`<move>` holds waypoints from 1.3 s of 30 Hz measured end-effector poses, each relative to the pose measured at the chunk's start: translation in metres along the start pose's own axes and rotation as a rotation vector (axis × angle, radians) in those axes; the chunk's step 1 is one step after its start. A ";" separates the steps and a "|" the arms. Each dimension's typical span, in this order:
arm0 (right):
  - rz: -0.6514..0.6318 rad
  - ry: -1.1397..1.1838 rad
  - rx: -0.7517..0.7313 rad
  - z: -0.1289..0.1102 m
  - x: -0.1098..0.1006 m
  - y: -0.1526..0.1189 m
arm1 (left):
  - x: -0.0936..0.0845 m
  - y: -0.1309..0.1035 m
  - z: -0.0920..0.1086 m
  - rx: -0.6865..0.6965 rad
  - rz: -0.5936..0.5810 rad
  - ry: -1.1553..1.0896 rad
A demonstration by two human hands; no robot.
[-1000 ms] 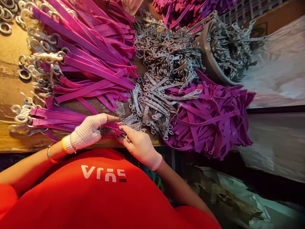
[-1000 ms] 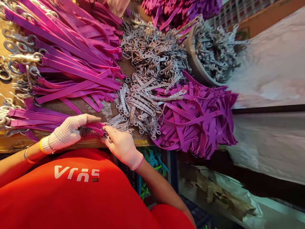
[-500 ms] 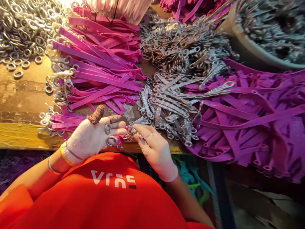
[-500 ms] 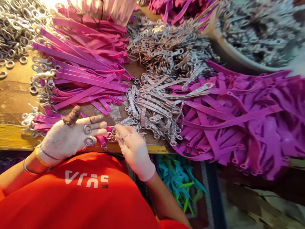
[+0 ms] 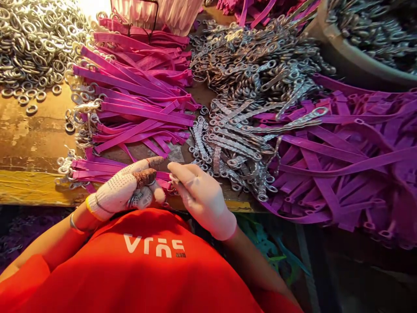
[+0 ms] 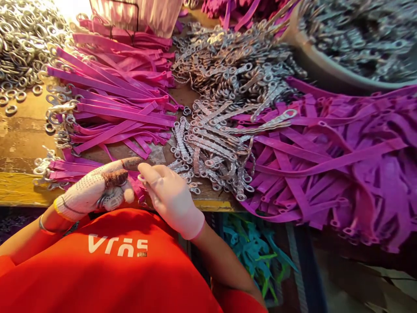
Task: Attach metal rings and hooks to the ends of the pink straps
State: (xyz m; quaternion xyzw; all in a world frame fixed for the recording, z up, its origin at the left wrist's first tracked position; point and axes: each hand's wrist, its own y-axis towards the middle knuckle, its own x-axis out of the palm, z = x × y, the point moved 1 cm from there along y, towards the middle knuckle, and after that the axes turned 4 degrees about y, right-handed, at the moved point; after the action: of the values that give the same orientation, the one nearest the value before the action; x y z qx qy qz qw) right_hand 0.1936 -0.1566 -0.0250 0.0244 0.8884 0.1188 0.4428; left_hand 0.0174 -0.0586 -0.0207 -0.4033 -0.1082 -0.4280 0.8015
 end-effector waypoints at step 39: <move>-0.016 0.128 0.157 0.011 0.005 0.005 | -0.007 0.042 0.026 0.197 0.190 0.904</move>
State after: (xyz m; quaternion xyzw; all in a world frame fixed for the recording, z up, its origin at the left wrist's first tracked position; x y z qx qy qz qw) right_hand 0.1990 -0.1487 -0.0347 0.0445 0.9216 0.0466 0.3828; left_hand 0.0495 -0.0223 -0.0310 -0.1067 0.2489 -0.4731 0.8383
